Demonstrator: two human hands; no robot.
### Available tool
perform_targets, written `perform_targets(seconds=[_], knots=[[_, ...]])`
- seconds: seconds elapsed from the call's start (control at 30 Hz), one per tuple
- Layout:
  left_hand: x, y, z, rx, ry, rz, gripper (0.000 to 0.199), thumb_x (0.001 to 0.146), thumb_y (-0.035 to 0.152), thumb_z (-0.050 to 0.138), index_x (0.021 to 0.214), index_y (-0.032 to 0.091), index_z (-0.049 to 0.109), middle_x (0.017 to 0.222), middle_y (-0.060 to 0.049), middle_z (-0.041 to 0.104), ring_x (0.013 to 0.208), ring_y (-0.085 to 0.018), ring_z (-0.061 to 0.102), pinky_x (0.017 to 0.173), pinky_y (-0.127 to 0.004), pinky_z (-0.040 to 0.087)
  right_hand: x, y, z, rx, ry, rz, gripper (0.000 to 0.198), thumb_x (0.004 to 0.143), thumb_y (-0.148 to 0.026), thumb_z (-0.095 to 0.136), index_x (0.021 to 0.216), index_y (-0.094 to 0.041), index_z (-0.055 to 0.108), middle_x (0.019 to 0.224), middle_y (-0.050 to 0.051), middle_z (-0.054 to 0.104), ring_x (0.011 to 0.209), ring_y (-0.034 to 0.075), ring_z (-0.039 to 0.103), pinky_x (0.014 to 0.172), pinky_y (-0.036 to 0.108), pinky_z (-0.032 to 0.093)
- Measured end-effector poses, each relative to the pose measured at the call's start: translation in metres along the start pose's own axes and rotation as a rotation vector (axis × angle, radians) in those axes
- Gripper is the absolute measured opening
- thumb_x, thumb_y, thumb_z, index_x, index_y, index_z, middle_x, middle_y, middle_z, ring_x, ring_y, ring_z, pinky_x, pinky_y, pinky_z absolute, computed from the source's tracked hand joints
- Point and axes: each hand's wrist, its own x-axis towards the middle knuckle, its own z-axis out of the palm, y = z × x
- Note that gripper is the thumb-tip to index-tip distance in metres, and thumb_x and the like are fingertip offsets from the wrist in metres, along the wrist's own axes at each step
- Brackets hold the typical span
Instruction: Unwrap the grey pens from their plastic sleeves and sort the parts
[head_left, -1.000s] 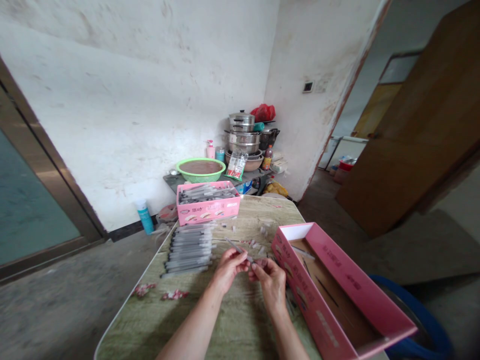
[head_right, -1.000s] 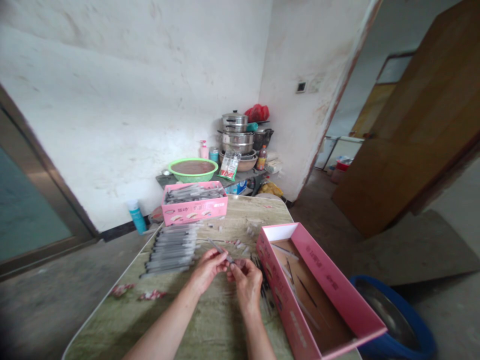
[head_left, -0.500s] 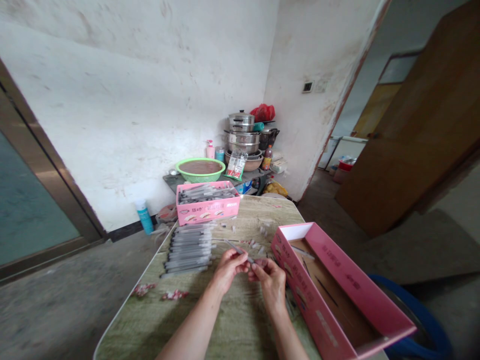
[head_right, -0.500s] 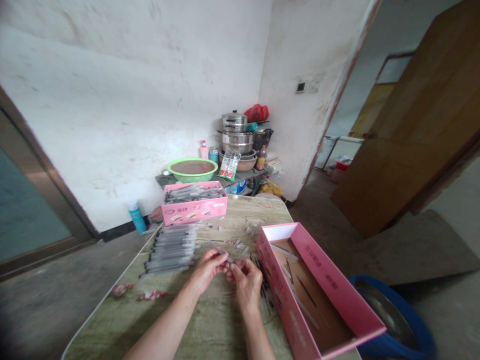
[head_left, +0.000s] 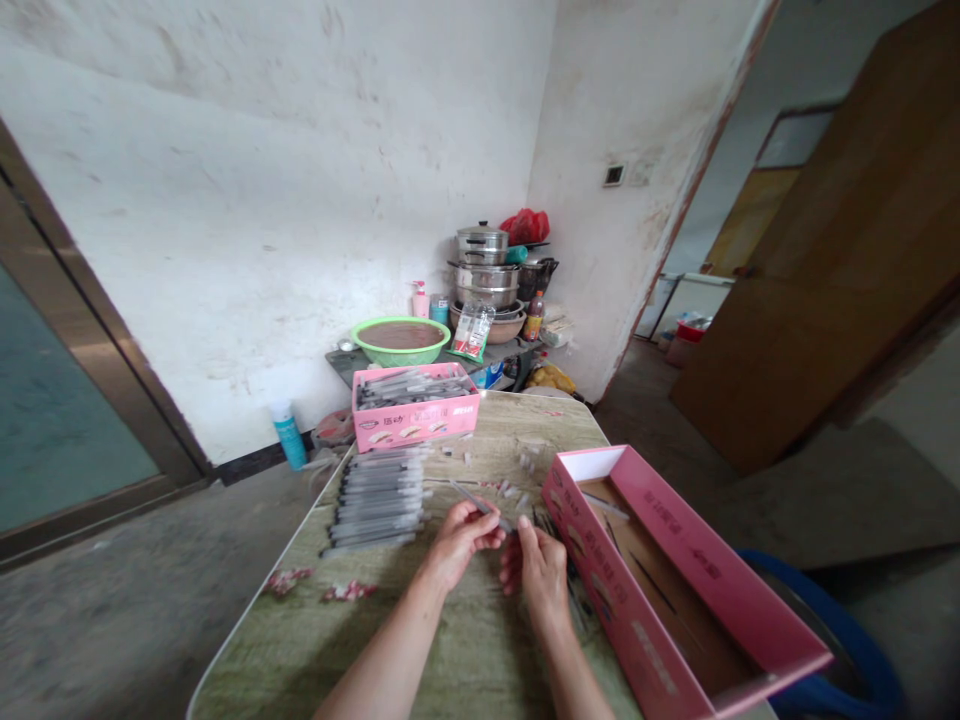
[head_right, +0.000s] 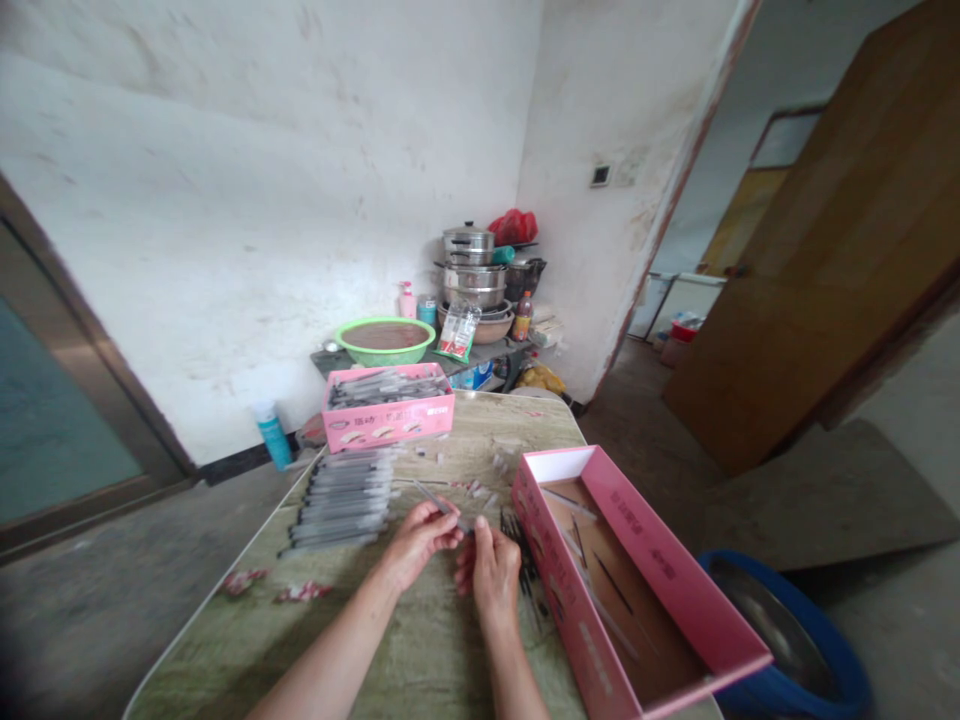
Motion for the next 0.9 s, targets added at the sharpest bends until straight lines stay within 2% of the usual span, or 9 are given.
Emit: perform_targets(seconds=[0.2, 0.3, 0.43, 0.63, 0.77, 0.9], knots=[[0.0003, 0.0011, 0.0001, -0.008, 0.019, 0.004, 0.033, 0.065, 0.03, 0.08, 0.084, 0.011, 0.061, 0.072, -0.005, 0.066, 0.062, -0.013, 0.064, 0.056, -0.022, 0.05, -0.0013, 0.0008, -0.0048, 0.032, -0.039, -0.091, 0.038, 0.077, -0.053, 0.063, 0.079, -0.015, 0.059, 0.06, 0.002, 0.064, 0.046, 0.016, 0.059, 0.04, 0.024, 0.047], [-0.0003, 0.0019, 0.0006, -0.005, 0.008, 0.007, 0.032, 0.066, 0.029, 0.08, 0.085, 0.011, 0.061, 0.072, -0.004, 0.065, 0.063, -0.013, 0.064, 0.056, -0.022, 0.05, -0.0018, -0.0005, -0.0032, 0.012, -0.055, -0.088, 0.038, 0.078, -0.054, 0.061, 0.073, -0.016, 0.055, 0.055, 0.0, 0.061, 0.041, 0.014, 0.056, 0.036, 0.022, 0.044], [-0.0002, 0.0014, 0.0006, -0.012, 0.026, 0.006, 0.033, 0.065, 0.029, 0.08, 0.085, 0.012, 0.061, 0.073, -0.003, 0.065, 0.062, -0.013, 0.063, 0.055, -0.022, 0.049, -0.0021, -0.0001, -0.0027, -0.029, -0.063, -0.022, 0.049, 0.083, -0.062, 0.048, 0.07, -0.016, 0.055, 0.049, 0.0, 0.058, 0.032, 0.013, 0.049, 0.027, 0.02, 0.034], [0.0001, 0.001, 0.0006, 0.001, 0.015, 0.003, 0.034, 0.064, 0.031, 0.08, 0.084, 0.011, 0.061, 0.073, -0.004, 0.065, 0.063, -0.014, 0.064, 0.056, -0.022, 0.05, -0.0038, 0.0007, -0.0038, -0.011, -0.056, -0.09, 0.043, 0.077, -0.059, 0.06, 0.075, -0.016, 0.054, 0.056, 0.0, 0.061, 0.038, 0.012, 0.053, 0.031, 0.019, 0.038], [-0.0003, 0.0014, 0.0008, 0.003, 0.02, 0.002, 0.033, 0.064, 0.03, 0.08, 0.084, 0.011, 0.061, 0.073, -0.003, 0.065, 0.062, -0.013, 0.063, 0.055, -0.022, 0.05, -0.0042, 0.0003, -0.003, -0.038, -0.072, -0.04, 0.047, 0.084, -0.062, 0.047, 0.071, -0.017, 0.053, 0.05, -0.001, 0.058, 0.033, 0.012, 0.05, 0.028, 0.02, 0.034], [-0.0002, 0.0013, 0.0004, 0.0, 0.023, 0.008, 0.033, 0.065, 0.03, 0.08, 0.085, 0.012, 0.061, 0.073, -0.004, 0.065, 0.062, -0.013, 0.063, 0.056, -0.022, 0.05, -0.0051, -0.0005, -0.0032, 0.007, -0.059, -0.055, 0.039, 0.081, -0.055, 0.057, 0.077, -0.017, 0.054, 0.054, -0.001, 0.06, 0.037, 0.013, 0.053, 0.031, 0.02, 0.037]])
